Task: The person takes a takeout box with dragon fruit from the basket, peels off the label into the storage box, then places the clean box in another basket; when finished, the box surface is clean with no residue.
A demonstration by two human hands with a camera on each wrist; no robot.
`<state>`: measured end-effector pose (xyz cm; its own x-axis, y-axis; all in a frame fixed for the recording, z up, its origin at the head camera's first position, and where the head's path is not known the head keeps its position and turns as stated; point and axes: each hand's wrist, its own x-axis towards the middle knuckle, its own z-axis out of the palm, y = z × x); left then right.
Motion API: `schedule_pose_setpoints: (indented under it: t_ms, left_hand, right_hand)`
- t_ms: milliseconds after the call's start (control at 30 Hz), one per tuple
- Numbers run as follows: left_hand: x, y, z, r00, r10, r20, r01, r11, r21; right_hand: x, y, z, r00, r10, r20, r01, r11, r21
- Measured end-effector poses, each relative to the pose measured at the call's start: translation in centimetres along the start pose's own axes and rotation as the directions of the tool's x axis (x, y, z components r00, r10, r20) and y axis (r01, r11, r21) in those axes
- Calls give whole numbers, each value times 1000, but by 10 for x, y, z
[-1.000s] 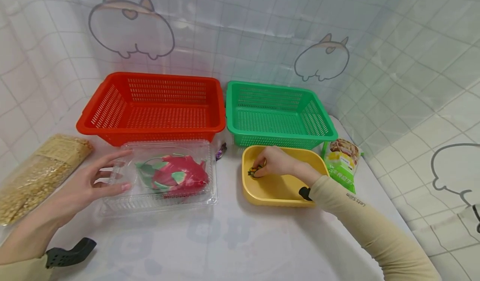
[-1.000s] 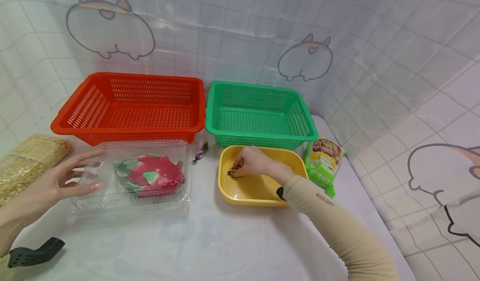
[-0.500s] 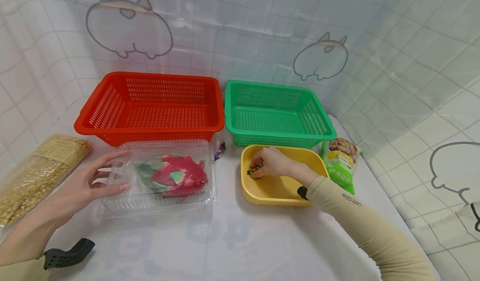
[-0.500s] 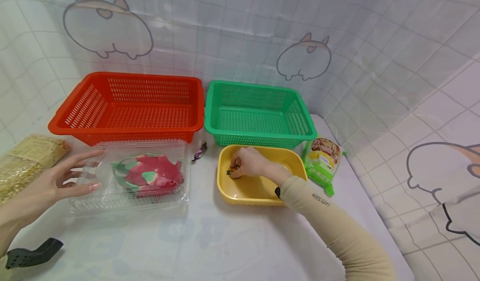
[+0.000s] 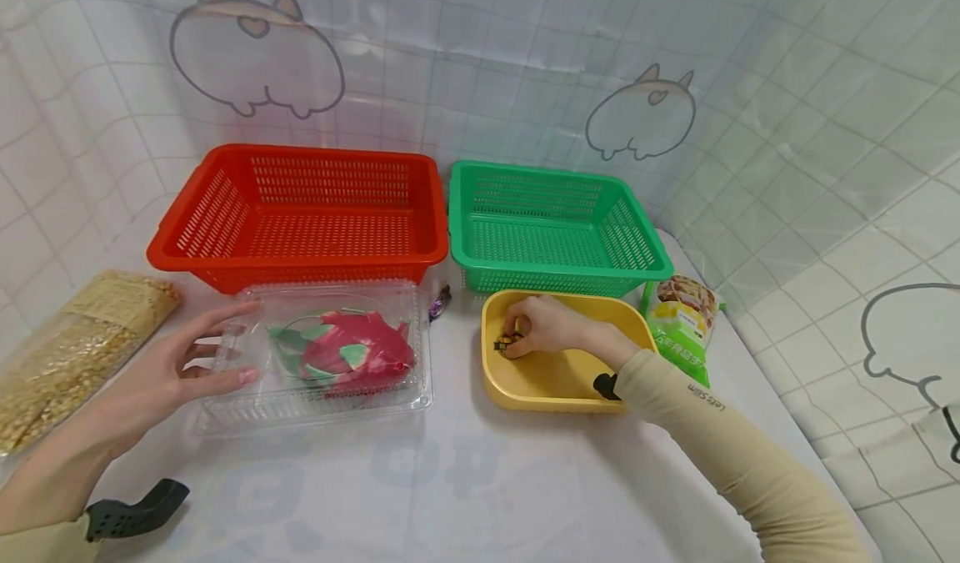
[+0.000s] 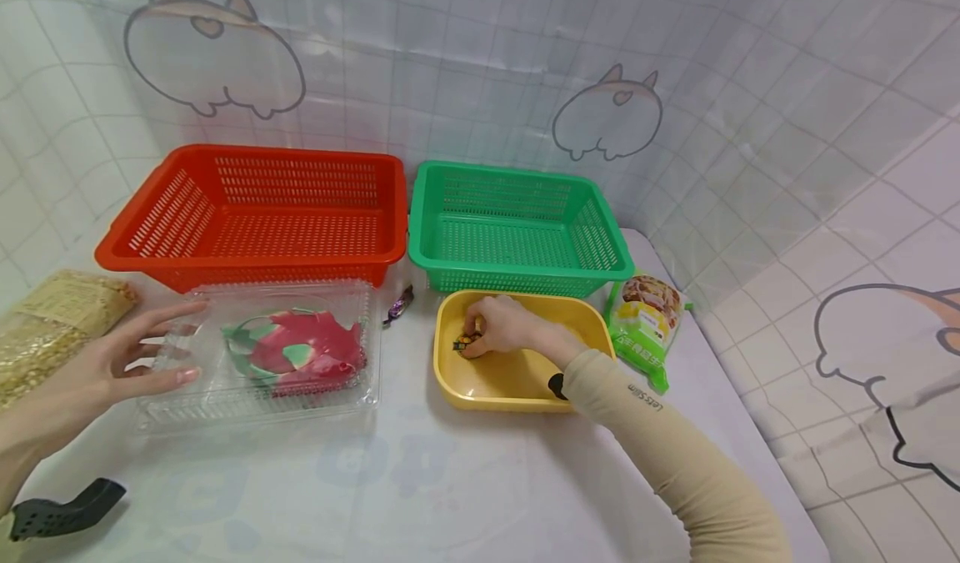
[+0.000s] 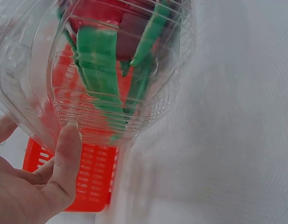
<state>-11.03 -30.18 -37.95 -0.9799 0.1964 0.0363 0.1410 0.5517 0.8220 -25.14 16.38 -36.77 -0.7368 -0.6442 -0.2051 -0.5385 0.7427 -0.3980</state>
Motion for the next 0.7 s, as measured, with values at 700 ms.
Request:
schedule_pose_setpoints:
  t_ms: [700]
  left_hand:
    - [0, 0, -1, 1000, -8, 8, 8, 1000, -5]
  right_hand:
    - [-7, 7, -5, 995, 69, 76, -79, 986, 146]
